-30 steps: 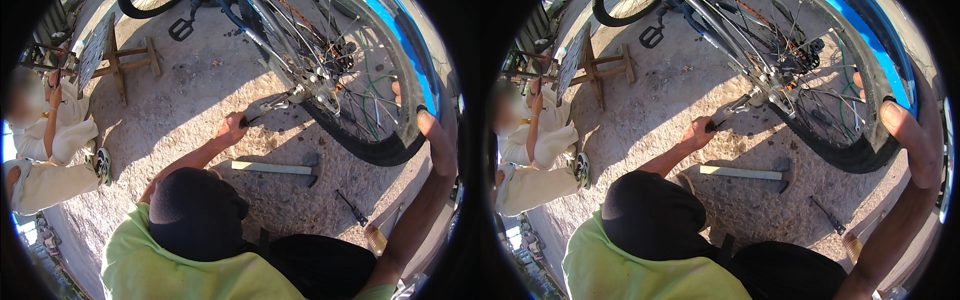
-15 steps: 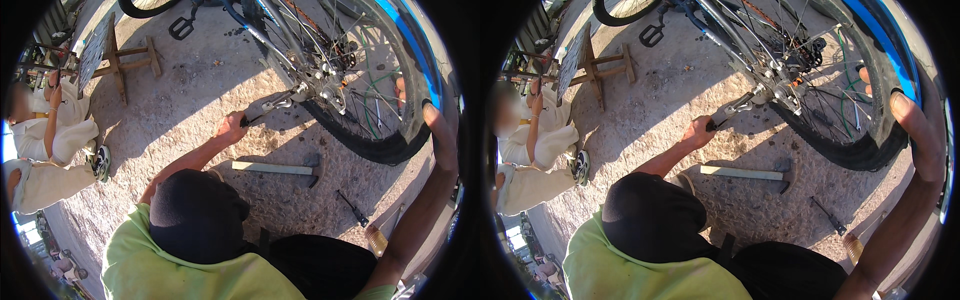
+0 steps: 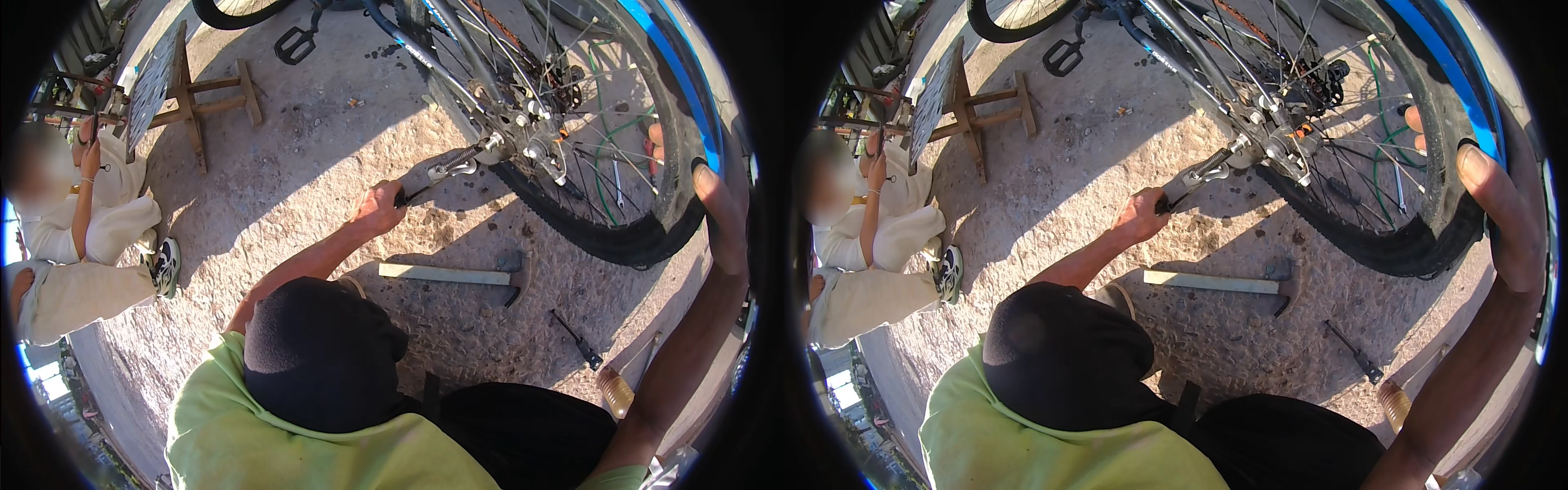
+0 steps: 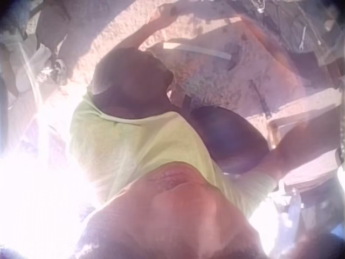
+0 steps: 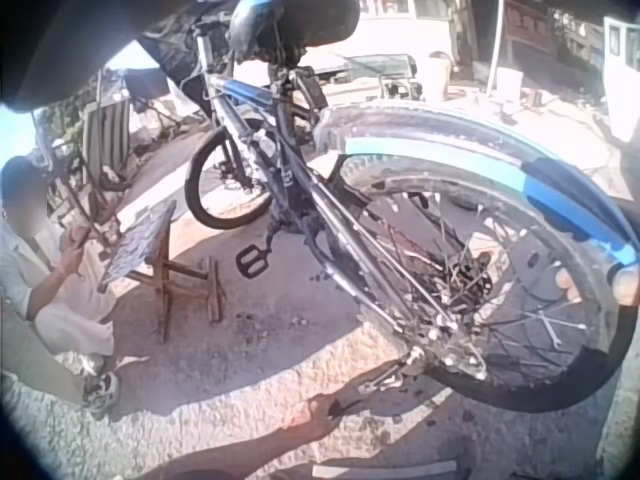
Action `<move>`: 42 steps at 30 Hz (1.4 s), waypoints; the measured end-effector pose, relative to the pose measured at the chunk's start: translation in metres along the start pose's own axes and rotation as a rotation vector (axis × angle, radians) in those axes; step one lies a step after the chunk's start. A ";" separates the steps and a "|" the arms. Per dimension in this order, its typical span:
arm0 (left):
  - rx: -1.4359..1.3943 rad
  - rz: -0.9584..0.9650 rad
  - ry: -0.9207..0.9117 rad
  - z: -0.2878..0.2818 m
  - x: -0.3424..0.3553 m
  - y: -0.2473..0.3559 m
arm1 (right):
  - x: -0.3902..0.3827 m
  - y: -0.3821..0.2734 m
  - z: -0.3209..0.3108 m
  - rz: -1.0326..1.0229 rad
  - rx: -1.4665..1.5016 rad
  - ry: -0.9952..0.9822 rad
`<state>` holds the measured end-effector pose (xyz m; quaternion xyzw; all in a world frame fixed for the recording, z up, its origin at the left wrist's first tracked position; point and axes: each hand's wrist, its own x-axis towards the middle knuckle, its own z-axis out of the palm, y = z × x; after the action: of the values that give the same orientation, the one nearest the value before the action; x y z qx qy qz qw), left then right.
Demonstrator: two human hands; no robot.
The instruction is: The person removes the rear wheel from a bicycle, then uses an angle grinder to smooth the brake disc while the wheel is mounted. The person then reattaches the wheel to the frame.
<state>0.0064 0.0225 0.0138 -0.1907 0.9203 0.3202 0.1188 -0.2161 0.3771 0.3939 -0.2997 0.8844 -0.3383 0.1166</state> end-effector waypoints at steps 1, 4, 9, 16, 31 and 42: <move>0.003 -0.006 -0.008 0.000 0.000 0.000 | 0.000 0.000 0.000 -0.002 0.011 -0.004; 0.011 -0.019 -0.029 -0.004 0.000 0.005 | 0.000 0.001 0.001 -0.001 0.055 -0.017; 0.039 -0.010 -0.012 -0.005 -0.002 0.005 | 0.000 0.002 0.002 -0.005 0.065 -0.004; 0.029 -0.004 0.014 -0.006 -0.002 0.001 | 0.000 -0.015 0.006 -0.003 0.060 0.008; 0.054 -0.015 -0.001 -0.010 -0.005 0.005 | -0.001 -0.017 0.004 -0.028 0.075 -0.019; 0.122 -0.040 -0.053 -0.016 0.000 0.009 | -0.003 -0.011 0.003 -0.056 0.070 -0.014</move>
<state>0.0012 0.0191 0.0312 -0.1927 0.9307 0.2660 0.1609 -0.2074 0.3708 0.3996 -0.3226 0.8624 -0.3701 0.1238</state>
